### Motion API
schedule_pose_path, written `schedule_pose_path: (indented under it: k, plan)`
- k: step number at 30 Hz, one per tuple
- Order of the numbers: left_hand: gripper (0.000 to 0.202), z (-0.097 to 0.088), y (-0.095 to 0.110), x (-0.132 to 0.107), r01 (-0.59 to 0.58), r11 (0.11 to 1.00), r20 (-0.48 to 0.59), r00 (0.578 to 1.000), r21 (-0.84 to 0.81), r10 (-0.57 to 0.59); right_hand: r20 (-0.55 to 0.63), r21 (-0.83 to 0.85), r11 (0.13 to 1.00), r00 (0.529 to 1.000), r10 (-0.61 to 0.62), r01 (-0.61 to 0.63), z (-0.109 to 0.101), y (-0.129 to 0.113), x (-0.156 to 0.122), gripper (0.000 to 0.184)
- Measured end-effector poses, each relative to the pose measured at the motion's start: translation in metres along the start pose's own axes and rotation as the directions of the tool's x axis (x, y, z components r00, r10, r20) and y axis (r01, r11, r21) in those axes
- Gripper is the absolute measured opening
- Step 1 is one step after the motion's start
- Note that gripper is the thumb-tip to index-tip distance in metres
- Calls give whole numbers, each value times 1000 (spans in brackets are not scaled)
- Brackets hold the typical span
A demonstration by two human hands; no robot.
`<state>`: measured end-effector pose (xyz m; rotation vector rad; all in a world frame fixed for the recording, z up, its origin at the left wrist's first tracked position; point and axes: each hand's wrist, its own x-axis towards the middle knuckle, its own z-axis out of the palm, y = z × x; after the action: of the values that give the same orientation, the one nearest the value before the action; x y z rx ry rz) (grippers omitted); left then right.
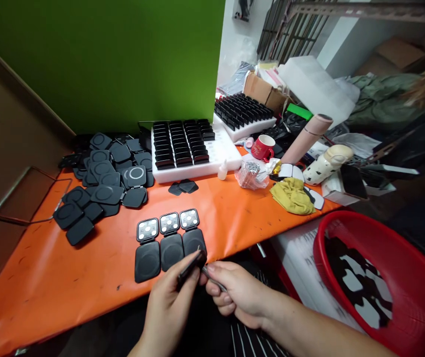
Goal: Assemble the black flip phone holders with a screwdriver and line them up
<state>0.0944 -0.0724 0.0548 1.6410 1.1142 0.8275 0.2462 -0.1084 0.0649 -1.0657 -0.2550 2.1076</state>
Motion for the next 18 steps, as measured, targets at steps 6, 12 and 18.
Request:
schedule_pose_path:
  k: [6,12,18]
  plan:
    - [39,-2,-6,-6,-449,871,230,886,200,403,144,245,955,981,134,-166,-15,-7,-2,18]
    - [47,4,1,-2,-593,782,307,793,192,526,95,428,876,975,200,-221,-18,-15,-10,19]
    - [40,24,8,18,-465,884,251,863,54,439,-173,249,961,982,-77,119,-25,-19,-11,28]
